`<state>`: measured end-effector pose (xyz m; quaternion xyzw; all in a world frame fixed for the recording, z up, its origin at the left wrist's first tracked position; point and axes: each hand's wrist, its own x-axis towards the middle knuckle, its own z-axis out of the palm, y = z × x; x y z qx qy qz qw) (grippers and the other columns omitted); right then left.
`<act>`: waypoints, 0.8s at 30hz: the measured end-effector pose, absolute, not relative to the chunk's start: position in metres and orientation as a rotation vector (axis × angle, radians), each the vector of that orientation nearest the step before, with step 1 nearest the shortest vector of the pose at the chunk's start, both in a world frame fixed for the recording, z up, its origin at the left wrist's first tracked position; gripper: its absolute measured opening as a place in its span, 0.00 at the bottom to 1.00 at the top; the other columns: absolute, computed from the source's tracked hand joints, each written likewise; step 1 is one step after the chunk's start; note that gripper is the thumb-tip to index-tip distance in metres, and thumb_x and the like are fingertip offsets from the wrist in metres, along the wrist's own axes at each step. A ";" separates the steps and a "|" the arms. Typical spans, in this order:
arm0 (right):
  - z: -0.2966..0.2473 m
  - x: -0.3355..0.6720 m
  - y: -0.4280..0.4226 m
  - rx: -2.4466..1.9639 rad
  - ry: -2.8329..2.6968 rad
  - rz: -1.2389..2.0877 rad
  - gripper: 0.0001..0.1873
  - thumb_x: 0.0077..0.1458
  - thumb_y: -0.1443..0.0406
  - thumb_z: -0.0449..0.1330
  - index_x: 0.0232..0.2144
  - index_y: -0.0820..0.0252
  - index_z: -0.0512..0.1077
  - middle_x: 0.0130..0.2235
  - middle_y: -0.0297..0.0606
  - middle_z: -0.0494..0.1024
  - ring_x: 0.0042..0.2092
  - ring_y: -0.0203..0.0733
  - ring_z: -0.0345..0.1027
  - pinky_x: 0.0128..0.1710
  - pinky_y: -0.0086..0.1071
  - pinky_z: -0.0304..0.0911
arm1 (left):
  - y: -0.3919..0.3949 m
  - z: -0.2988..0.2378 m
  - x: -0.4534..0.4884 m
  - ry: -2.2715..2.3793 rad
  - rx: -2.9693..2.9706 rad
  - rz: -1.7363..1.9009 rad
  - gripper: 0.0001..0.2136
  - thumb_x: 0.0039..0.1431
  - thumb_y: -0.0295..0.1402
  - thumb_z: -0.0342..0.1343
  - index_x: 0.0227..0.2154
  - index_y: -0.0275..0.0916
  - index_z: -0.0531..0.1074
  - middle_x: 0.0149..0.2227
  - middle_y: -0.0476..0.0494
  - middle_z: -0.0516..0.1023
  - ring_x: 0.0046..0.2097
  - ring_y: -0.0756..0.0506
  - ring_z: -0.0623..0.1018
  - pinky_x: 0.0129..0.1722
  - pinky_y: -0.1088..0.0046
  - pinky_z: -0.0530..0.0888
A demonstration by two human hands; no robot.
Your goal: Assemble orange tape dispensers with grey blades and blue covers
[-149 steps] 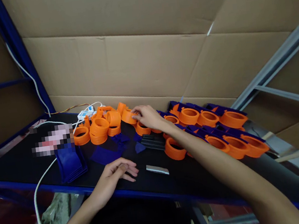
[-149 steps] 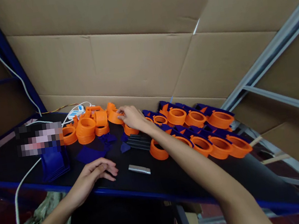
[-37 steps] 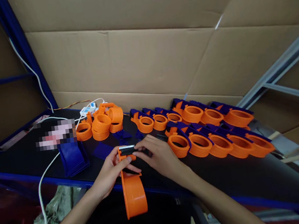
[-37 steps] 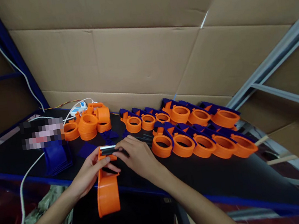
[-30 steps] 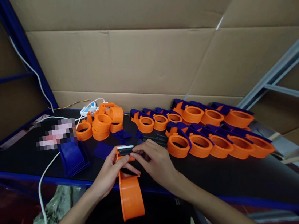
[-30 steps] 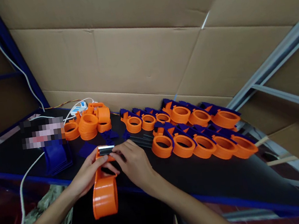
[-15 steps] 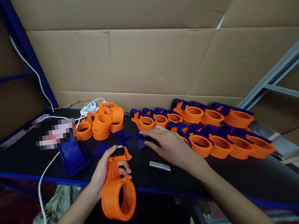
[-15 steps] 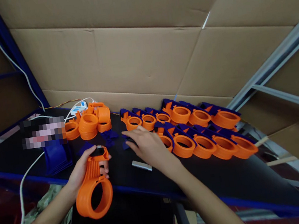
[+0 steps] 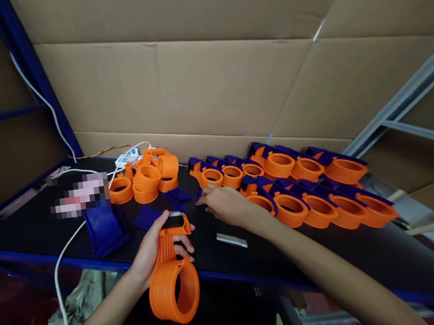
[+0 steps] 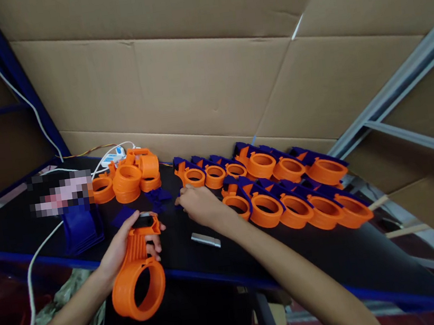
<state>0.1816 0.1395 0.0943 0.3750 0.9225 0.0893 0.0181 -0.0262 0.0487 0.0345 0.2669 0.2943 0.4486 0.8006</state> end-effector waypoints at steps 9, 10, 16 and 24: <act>0.095 0.174 0.121 1.072 2.964 0.143 0.14 0.60 0.65 0.63 0.49 0.55 0.76 0.45 0.42 0.77 0.50 0.45 0.70 0.45 0.33 0.63 | 0.050 0.038 -0.022 0.661 0.633 1.180 0.19 0.64 0.44 0.55 0.48 0.34 0.72 0.33 0.39 0.80 0.26 0.46 0.79 0.24 0.69 0.79; 0.095 0.174 0.119 1.073 2.976 0.107 0.15 0.59 0.65 0.64 0.49 0.54 0.76 0.46 0.41 0.77 0.50 0.45 0.70 0.45 0.33 0.63 | 0.050 0.038 -0.022 0.659 0.627 1.186 0.19 0.64 0.44 0.55 0.49 0.34 0.72 0.33 0.40 0.80 0.26 0.46 0.79 0.24 0.70 0.79; 0.095 0.174 0.127 1.095 2.981 -0.047 0.22 0.58 0.67 0.64 0.55 0.51 0.72 0.52 0.41 0.75 0.51 0.45 0.70 0.46 0.33 0.63 | 0.049 0.036 -0.024 0.599 0.631 1.194 0.15 0.61 0.33 0.60 0.49 0.34 0.73 0.34 0.42 0.80 0.29 0.48 0.78 0.27 0.73 0.79; 0.093 0.178 0.138 1.075 2.954 -0.183 0.27 0.54 0.65 0.68 0.57 0.49 0.72 0.48 0.41 0.75 0.49 0.47 0.70 0.44 0.34 0.62 | 0.048 0.033 -0.022 0.626 0.676 1.172 0.12 0.60 0.31 0.60 0.46 0.33 0.75 0.36 0.41 0.79 0.29 0.49 0.77 0.27 0.73 0.79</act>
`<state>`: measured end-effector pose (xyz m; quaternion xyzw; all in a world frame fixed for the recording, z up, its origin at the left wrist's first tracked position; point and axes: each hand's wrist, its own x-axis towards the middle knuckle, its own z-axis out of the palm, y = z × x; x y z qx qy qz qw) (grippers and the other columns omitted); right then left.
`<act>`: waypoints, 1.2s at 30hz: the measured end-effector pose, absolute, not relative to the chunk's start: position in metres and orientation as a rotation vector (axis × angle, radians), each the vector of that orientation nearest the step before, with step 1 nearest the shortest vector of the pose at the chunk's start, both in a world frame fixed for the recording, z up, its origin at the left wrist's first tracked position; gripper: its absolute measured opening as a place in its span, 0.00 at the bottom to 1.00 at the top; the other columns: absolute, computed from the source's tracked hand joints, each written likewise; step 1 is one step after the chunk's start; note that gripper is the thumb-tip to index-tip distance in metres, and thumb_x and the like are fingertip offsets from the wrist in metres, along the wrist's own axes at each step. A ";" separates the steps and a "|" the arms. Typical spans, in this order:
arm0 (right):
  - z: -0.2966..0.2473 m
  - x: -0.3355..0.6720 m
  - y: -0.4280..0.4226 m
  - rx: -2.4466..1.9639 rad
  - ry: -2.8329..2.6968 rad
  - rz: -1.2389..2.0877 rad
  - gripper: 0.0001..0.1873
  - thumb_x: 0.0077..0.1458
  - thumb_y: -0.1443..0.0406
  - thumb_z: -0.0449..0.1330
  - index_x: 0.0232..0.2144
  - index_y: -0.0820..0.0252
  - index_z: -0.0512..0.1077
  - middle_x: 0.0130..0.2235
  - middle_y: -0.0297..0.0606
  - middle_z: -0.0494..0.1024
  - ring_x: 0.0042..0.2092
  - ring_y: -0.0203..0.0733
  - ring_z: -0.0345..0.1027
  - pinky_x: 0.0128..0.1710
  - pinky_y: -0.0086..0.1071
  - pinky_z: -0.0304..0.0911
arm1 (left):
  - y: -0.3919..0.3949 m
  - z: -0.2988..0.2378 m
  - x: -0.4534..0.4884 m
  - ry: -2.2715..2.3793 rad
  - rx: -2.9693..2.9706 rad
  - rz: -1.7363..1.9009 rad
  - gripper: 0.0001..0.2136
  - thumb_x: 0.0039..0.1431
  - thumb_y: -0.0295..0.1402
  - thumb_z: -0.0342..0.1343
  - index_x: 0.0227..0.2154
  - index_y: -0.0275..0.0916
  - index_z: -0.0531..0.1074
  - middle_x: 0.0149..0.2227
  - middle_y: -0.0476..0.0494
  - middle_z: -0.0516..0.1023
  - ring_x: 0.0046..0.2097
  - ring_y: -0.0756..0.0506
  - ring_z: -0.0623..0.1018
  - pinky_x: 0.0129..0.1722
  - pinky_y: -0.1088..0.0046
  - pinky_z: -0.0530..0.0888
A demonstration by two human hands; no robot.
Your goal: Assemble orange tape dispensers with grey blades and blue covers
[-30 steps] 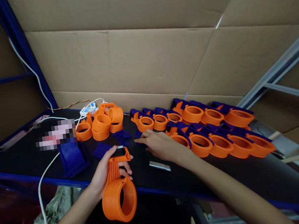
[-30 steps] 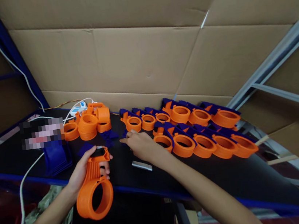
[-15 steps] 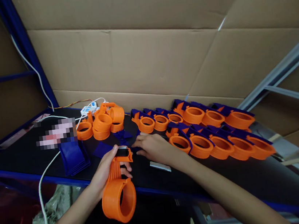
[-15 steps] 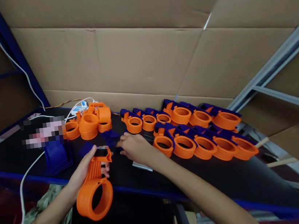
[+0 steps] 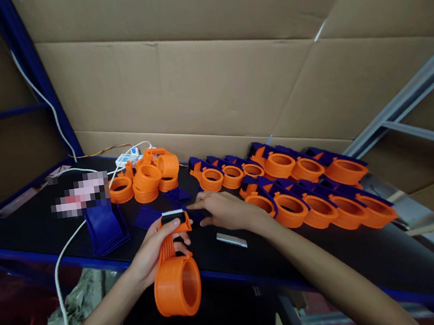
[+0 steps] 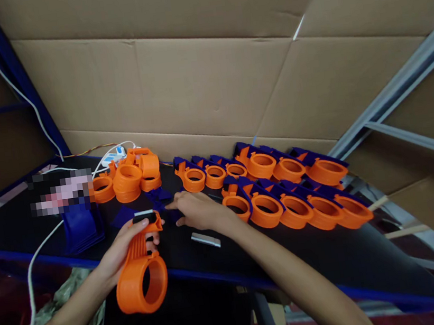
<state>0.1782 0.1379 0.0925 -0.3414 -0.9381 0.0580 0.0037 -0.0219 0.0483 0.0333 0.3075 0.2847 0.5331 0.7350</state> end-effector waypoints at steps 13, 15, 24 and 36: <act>0.102 0.190 0.115 -0.938 -2.348 1.048 0.25 0.54 0.56 0.67 0.53 0.55 0.72 0.33 0.31 0.74 0.29 0.33 0.64 0.27 0.25 0.58 | 0.048 0.037 -0.019 0.659 0.683 1.191 0.10 0.60 0.32 0.60 0.42 0.32 0.74 0.32 0.42 0.79 0.29 0.48 0.77 0.27 0.72 0.79; 0.097 0.189 0.106 -0.959 -2.285 1.020 0.25 0.53 0.57 0.68 0.52 0.54 0.72 0.33 0.31 0.74 0.28 0.32 0.62 0.26 0.25 0.57 | 0.048 0.037 -0.019 0.664 0.709 1.175 0.09 0.61 0.32 0.60 0.42 0.33 0.73 0.32 0.41 0.79 0.30 0.47 0.78 0.28 0.71 0.79; 0.093 0.183 0.090 -1.010 -2.151 1.009 0.23 0.58 0.54 0.64 0.54 0.53 0.73 0.31 0.31 0.73 0.27 0.31 0.59 0.24 0.25 0.54 | 0.044 0.036 -0.018 0.732 0.736 1.186 0.13 0.60 0.34 0.60 0.45 0.35 0.70 0.30 0.40 0.81 0.27 0.47 0.80 0.27 0.72 0.79; 0.087 0.167 0.094 -1.170 -2.026 1.191 0.22 0.58 0.48 0.61 0.41 0.60 0.77 0.31 0.36 0.80 0.25 0.32 0.63 0.22 0.24 0.55 | 0.044 0.036 -0.012 0.762 0.796 1.227 0.13 0.58 0.36 0.62 0.42 0.35 0.71 0.36 0.41 0.80 0.30 0.48 0.79 0.28 0.73 0.79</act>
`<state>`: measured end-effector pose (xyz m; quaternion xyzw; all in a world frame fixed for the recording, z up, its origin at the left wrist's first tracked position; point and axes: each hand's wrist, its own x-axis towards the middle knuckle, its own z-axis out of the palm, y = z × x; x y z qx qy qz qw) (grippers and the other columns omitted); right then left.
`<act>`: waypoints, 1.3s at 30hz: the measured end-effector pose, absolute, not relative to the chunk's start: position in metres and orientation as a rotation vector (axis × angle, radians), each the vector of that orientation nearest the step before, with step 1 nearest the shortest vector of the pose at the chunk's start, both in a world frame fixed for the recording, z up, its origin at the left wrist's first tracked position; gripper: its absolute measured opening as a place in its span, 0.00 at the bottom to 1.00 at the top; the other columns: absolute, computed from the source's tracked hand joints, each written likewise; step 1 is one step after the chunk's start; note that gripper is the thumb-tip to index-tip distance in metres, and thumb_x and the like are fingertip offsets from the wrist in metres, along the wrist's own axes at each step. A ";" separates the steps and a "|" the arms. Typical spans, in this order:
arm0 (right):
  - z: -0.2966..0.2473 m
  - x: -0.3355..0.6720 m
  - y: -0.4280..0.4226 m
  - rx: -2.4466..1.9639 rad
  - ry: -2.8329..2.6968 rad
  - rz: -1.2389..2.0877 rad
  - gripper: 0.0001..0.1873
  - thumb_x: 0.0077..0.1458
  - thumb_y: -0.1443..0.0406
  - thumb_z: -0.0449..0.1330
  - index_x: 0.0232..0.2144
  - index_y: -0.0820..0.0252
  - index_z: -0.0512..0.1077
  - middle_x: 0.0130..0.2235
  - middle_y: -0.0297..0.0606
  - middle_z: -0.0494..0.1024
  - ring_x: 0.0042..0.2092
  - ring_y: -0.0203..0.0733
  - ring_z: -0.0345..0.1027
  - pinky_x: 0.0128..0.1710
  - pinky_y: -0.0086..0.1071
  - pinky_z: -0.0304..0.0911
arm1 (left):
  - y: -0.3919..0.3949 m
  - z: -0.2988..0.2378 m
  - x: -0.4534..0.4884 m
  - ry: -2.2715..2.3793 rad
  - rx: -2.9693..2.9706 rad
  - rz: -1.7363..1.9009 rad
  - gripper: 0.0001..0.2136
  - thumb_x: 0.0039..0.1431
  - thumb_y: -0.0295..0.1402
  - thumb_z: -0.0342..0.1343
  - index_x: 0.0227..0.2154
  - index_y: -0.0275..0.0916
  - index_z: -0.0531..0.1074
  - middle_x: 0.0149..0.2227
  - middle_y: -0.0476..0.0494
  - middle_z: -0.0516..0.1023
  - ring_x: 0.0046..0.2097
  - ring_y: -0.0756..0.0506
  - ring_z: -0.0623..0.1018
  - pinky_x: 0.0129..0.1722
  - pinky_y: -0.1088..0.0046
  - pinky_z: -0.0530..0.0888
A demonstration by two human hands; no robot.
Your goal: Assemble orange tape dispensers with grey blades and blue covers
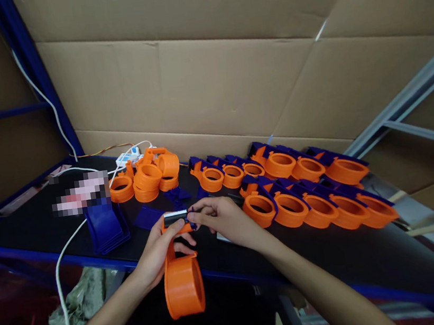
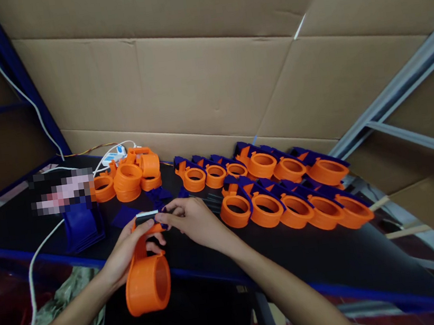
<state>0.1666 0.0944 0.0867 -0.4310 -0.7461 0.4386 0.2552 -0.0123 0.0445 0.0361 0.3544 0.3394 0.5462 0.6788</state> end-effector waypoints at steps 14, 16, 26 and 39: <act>0.081 0.167 0.094 -1.171 -2.026 1.211 0.22 0.58 0.48 0.60 0.39 0.62 0.77 0.30 0.37 0.80 0.21 0.30 0.60 0.20 0.24 0.54 | 0.045 0.034 -0.011 0.808 0.815 1.215 0.16 0.56 0.39 0.63 0.43 0.36 0.70 0.34 0.42 0.80 0.29 0.48 0.79 0.28 0.71 0.79; 0.082 0.167 0.094 -1.170 -2.027 1.212 0.22 0.59 0.48 0.60 0.39 0.62 0.77 0.30 0.37 0.80 0.21 0.30 0.59 0.19 0.24 0.54 | 0.045 0.033 -0.011 0.811 0.823 1.214 0.16 0.57 0.39 0.63 0.43 0.36 0.70 0.35 0.42 0.79 0.29 0.48 0.79 0.28 0.71 0.80; 0.085 0.170 0.088 -1.158 -2.082 1.144 0.22 0.58 0.49 0.61 0.43 0.61 0.76 0.31 0.36 0.80 0.24 0.32 0.65 0.22 0.25 0.58 | 0.044 0.033 -0.010 0.811 0.859 1.236 0.16 0.58 0.39 0.62 0.43 0.36 0.69 0.36 0.41 0.79 0.30 0.48 0.79 0.29 0.71 0.80; 0.084 0.163 0.073 -1.118 -2.116 0.965 0.18 0.60 0.54 0.62 0.46 0.60 0.76 0.31 0.36 0.81 0.28 0.35 0.68 0.27 0.26 0.59 | 0.042 0.036 -0.014 0.803 0.781 1.191 0.17 0.56 0.40 0.62 0.44 0.37 0.67 0.26 0.46 0.79 0.24 0.46 0.79 0.27 0.70 0.79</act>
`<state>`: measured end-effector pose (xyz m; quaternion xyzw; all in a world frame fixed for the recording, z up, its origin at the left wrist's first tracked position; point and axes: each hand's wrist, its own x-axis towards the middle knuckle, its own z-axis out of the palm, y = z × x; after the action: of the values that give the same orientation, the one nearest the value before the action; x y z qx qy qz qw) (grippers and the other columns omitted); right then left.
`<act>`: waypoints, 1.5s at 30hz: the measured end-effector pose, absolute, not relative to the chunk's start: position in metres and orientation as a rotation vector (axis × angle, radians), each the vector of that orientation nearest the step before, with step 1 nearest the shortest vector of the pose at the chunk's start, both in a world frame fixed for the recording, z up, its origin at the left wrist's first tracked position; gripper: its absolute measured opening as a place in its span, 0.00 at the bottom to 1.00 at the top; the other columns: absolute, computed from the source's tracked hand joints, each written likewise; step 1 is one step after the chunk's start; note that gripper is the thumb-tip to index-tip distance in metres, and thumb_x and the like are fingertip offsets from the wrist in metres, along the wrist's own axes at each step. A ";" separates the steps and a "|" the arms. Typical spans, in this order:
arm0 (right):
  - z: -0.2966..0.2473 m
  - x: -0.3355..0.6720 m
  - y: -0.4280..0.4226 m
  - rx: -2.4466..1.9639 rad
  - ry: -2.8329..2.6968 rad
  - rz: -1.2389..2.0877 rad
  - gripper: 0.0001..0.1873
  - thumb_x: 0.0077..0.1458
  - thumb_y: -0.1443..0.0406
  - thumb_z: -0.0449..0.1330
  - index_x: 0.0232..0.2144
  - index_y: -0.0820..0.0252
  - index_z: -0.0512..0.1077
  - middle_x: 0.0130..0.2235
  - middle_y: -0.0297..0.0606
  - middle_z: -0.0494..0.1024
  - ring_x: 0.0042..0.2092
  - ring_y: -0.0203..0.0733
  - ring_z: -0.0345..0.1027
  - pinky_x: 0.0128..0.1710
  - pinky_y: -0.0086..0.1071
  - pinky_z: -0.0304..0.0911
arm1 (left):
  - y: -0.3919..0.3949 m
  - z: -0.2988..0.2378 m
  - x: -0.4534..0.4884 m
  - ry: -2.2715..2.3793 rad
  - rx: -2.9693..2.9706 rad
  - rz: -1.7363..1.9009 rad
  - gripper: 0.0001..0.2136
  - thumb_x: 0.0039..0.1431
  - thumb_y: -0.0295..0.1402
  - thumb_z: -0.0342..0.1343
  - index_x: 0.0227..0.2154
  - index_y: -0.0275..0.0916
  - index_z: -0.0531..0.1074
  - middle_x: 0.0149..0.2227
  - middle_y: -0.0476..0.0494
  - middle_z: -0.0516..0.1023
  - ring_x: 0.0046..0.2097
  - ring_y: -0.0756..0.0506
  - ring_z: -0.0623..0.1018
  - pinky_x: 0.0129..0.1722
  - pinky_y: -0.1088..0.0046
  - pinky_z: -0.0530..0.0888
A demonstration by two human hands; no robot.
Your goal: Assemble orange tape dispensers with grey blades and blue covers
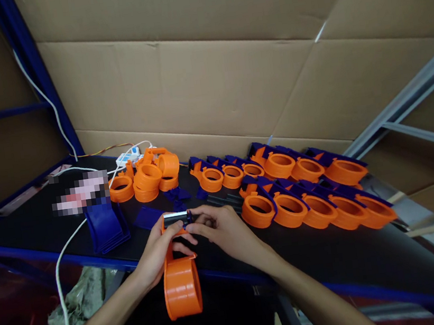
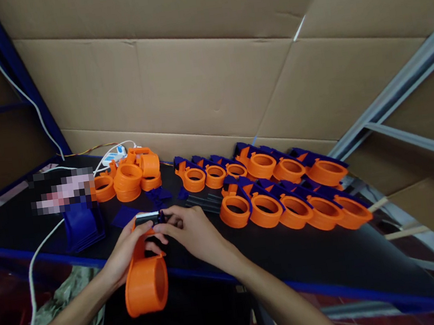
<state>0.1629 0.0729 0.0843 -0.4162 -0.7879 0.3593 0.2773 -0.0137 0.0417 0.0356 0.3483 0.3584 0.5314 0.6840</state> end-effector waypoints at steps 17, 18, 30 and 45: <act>0.091 0.163 0.049 -1.045 -2.127 0.880 0.18 0.60 0.56 0.62 0.51 0.54 0.75 0.34 0.34 0.81 0.31 0.36 0.72 0.33 0.28 0.65 | 0.036 0.029 -0.017 0.802 1.006 1.203 0.13 0.57 0.35 0.60 0.43 0.39 0.66 0.24 0.49 0.78 0.24 0.45 0.80 0.29 0.66 0.80; 0.092 0.164 0.047 -1.035 -2.126 0.874 0.18 0.61 0.56 0.62 0.52 0.54 0.74 0.34 0.34 0.81 0.32 0.36 0.72 0.34 0.28 0.66 | 0.034 0.030 -0.017 0.801 1.038 1.198 0.12 0.58 0.34 0.60 0.42 0.39 0.66 0.25 0.50 0.77 0.25 0.45 0.80 0.29 0.67 0.80; 0.097 0.173 0.019 -1.062 -2.209 0.427 0.22 0.66 0.57 0.56 0.58 0.55 0.70 0.46 0.43 0.81 0.44 0.48 0.77 0.45 0.38 0.70 | 0.015 0.053 -0.025 0.445 0.925 1.104 0.25 0.53 0.29 0.65 0.55 0.45 0.70 0.59 0.38 0.72 0.54 0.35 0.77 0.51 0.56 0.76; 0.100 0.167 -0.016 -0.983 -2.398 -0.098 0.09 0.61 0.59 0.62 0.40 0.58 0.77 0.40 0.40 0.80 0.43 0.47 0.72 0.45 0.41 0.70 | 0.022 0.041 -0.029 0.633 0.918 1.353 0.30 0.45 0.27 0.71 0.54 0.42 0.73 0.52 0.40 0.77 0.54 0.34 0.76 0.59 0.57 0.67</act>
<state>0.1666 -0.0158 0.0999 -0.3648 -0.8901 -0.0365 0.2707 -0.0288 0.0216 0.0410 0.4025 0.2773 0.5932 0.6397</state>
